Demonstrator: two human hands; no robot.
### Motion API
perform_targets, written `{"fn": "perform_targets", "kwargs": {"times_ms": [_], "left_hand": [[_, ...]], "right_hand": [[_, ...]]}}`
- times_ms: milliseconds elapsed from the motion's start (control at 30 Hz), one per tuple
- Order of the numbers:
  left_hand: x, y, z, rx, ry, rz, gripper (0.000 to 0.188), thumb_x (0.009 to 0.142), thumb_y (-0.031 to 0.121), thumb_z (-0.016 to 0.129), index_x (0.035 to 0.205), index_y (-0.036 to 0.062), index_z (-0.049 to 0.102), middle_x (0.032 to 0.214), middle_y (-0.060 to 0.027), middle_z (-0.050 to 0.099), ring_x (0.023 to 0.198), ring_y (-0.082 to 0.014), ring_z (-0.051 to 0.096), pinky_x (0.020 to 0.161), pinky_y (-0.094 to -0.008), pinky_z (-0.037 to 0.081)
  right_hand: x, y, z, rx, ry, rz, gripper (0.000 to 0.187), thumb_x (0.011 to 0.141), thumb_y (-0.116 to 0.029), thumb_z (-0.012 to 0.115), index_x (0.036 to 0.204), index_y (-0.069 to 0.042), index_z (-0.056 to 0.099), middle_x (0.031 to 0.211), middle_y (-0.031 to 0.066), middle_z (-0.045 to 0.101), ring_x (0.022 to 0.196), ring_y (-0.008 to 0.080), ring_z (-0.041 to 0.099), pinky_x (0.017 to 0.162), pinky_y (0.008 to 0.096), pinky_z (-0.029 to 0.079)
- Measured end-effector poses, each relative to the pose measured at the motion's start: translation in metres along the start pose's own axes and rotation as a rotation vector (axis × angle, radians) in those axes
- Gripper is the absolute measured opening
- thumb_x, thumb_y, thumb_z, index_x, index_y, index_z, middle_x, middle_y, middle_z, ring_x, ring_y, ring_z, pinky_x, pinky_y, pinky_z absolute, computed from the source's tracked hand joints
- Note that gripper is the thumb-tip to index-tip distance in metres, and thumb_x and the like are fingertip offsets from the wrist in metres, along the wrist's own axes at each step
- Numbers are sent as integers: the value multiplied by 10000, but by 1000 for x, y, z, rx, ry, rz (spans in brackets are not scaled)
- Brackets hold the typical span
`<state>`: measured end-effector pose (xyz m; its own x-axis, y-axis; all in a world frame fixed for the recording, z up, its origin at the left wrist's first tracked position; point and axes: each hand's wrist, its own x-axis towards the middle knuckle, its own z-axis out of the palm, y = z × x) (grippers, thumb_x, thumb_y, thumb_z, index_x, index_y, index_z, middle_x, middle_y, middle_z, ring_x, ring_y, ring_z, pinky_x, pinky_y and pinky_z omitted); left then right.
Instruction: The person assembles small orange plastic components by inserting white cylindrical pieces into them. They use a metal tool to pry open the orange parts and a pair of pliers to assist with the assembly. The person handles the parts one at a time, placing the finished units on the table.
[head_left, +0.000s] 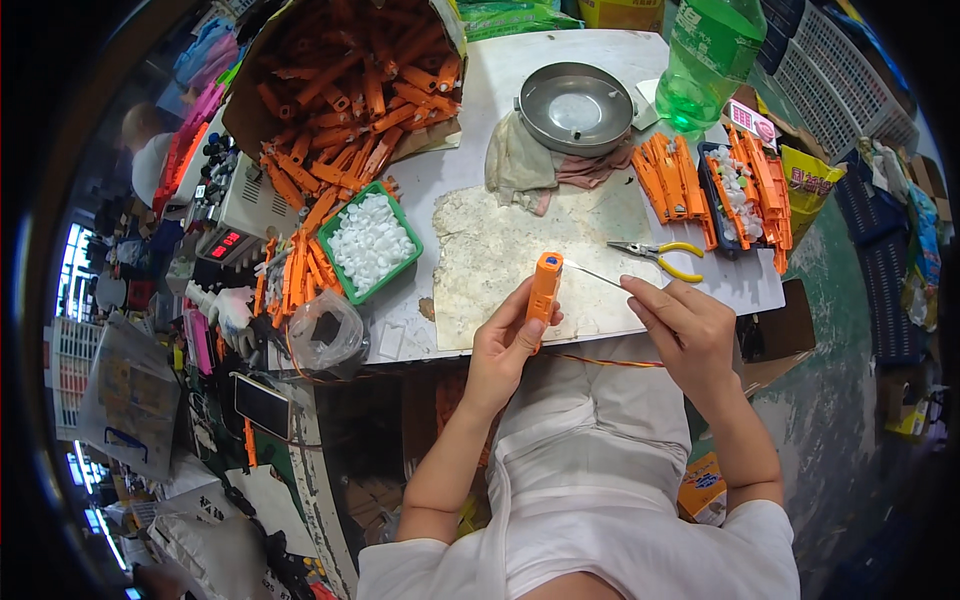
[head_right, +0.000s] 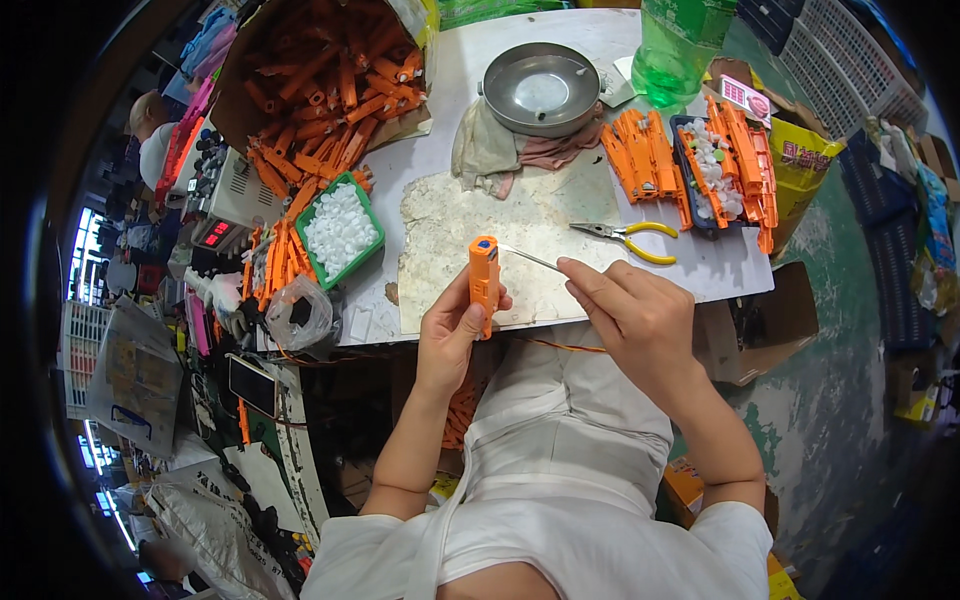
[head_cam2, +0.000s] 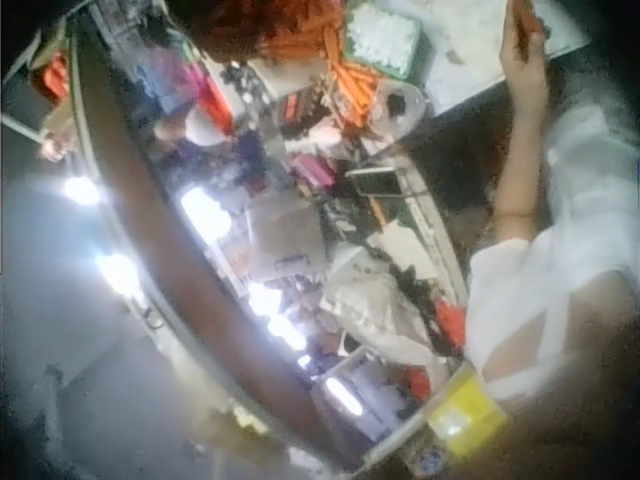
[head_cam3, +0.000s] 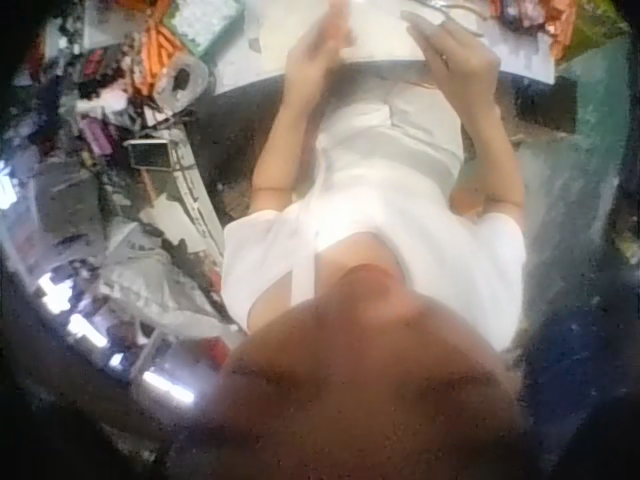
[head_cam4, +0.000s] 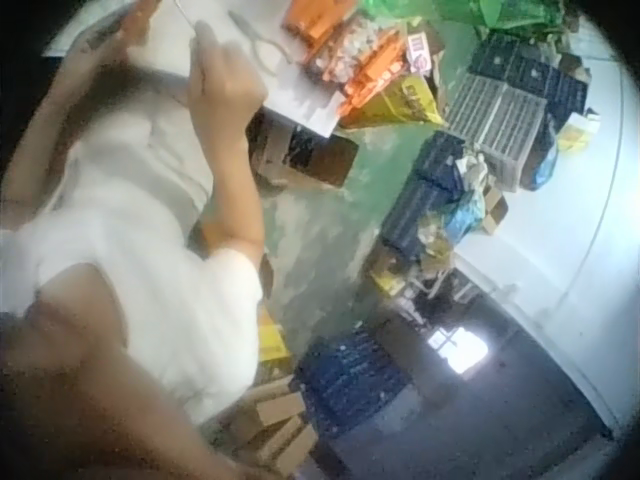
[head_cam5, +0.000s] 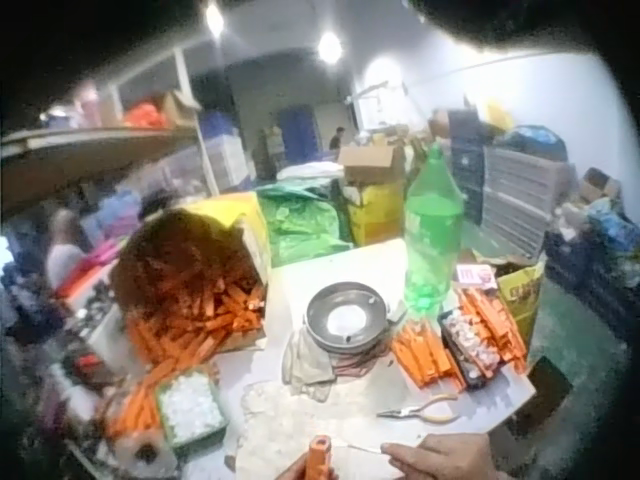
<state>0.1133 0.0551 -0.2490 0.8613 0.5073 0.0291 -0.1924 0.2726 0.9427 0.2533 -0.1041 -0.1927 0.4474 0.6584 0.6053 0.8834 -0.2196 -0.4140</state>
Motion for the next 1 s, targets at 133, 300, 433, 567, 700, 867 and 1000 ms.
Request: {"fn": "perform_targets", "kwargs": {"times_ms": [133,300,433,567,700,867,1000], "left_hand": [[-2,-1,-4,24,25,-29,531,902,245,616,1321,-32,447,1025,-109,615,904,-183,609,805,-298,479],[-1,2,-5,51,19,17,499,899,233,622,1310,-9,477,1023,-94,617,901,-168,612,749,-259,472],[1,7,-8,160,15,79,498,889,271,632,1276,-19,515,1006,-95,619,885,-177,616,750,-270,477],[3,8,-13,228,-25,166,496,889,281,625,1259,-35,528,1046,-107,595,894,-179,611,800,-284,481],[1,9,-16,251,-38,165,486,892,269,617,1258,-38,527,1040,-104,586,895,-178,605,814,-287,482],[2,6,-27,397,-89,215,406,911,192,590,1263,-5,538,1020,-92,585,864,-165,596,782,-266,477],[-2,11,-26,479,-138,217,358,918,121,566,1261,20,549,1010,-85,588,835,-151,588,751,-253,467]], "right_hand": [[-2,-2,-3,33,-30,16,233,782,-113,702,1014,-137,698,583,29,476,474,171,471,452,310,374],[-3,-6,-6,200,-93,156,189,809,-101,685,998,-102,700,584,47,500,482,161,473,455,295,371],[-1,-8,-8,340,-131,246,164,836,-99,667,994,-79,702,582,55,510,484,142,453,463,277,367],[-3,-7,-8,386,-153,283,162,842,-96,662,997,-72,701,576,55,497,486,133,438,467,274,361],[-5,-7,-6,350,-149,248,168,833,-91,669,997,-77,702,572,52,494,481,136,440,464,277,362],[-8,-4,-5,315,-161,174,217,808,-69,676,1023,-95,695,572,49,490,468,146,452,441,277,359],[-24,1,3,153,-95,5,280,773,-35,686,1047,-90,686,581,52,481,466,154,469,426,283,353]]}}
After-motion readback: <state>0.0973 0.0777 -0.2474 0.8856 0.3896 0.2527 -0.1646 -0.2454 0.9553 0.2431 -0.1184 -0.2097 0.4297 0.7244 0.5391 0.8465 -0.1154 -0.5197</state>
